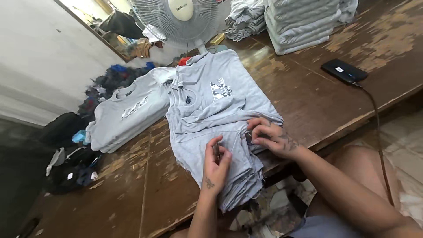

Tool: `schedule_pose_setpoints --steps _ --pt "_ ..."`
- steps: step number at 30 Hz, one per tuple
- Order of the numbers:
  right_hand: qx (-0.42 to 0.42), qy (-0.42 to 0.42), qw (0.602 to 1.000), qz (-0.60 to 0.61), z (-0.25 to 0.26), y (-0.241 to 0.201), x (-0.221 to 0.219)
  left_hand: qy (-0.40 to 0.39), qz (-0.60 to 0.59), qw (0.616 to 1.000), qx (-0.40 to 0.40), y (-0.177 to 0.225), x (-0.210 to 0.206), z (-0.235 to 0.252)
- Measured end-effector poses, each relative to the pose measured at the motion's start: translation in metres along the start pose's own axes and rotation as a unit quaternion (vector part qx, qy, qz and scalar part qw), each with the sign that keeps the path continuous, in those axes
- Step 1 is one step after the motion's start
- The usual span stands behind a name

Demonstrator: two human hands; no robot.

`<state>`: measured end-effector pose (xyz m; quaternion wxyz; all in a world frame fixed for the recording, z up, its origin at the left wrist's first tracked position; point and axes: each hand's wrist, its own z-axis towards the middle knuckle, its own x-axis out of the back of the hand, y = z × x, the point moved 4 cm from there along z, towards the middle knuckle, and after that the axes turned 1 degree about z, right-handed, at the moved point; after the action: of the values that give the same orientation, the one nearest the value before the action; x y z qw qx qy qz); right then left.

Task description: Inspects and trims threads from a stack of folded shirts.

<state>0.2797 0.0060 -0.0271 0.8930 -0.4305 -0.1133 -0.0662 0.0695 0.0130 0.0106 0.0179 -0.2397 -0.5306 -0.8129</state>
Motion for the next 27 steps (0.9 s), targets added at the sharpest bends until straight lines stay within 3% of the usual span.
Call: schedule_pose_setpoints --steps 2,4,8,12,17,20,22,24,27 --pt "-0.011 0.02 1.0 0.018 -0.002 0.001 0.003 -0.022 0.198 0.979 -0.046 0.02 -0.002 0.005" --pt "-0.032 0.026 0.998 0.041 -0.002 0.004 0.004 -0.049 0.325 0.94 -0.093 0.04 -0.006 0.01" --pt "-0.051 0.038 0.995 0.081 -0.001 0.008 0.004 -0.1 0.451 0.872 -0.162 0.057 -0.019 0.027" --pt "-0.054 0.056 0.988 0.136 -0.003 0.009 0.006 -0.105 0.512 0.838 -0.156 0.053 -0.025 0.036" --pt "-0.036 0.06 0.99 0.121 -0.012 0.008 0.011 -0.098 0.501 0.848 -0.146 0.049 -0.021 0.038" --pt "-0.001 0.032 0.997 0.072 -0.027 -0.013 0.013 -0.103 0.384 0.912 -0.103 0.039 -0.003 0.032" --pt "0.03 -0.048 0.998 0.04 -0.039 -0.027 0.01 -0.06 0.255 0.961 -0.084 0.022 0.018 0.017" --pt "0.032 -0.091 0.994 -0.059 -0.045 -0.037 0.011 -0.017 0.159 0.985 -0.072 0.012 0.033 -0.007" --pt "0.005 -0.032 0.987 -0.156 -0.041 -0.037 0.017 -0.094 0.164 0.981 -0.037 -0.008 0.038 -0.047"
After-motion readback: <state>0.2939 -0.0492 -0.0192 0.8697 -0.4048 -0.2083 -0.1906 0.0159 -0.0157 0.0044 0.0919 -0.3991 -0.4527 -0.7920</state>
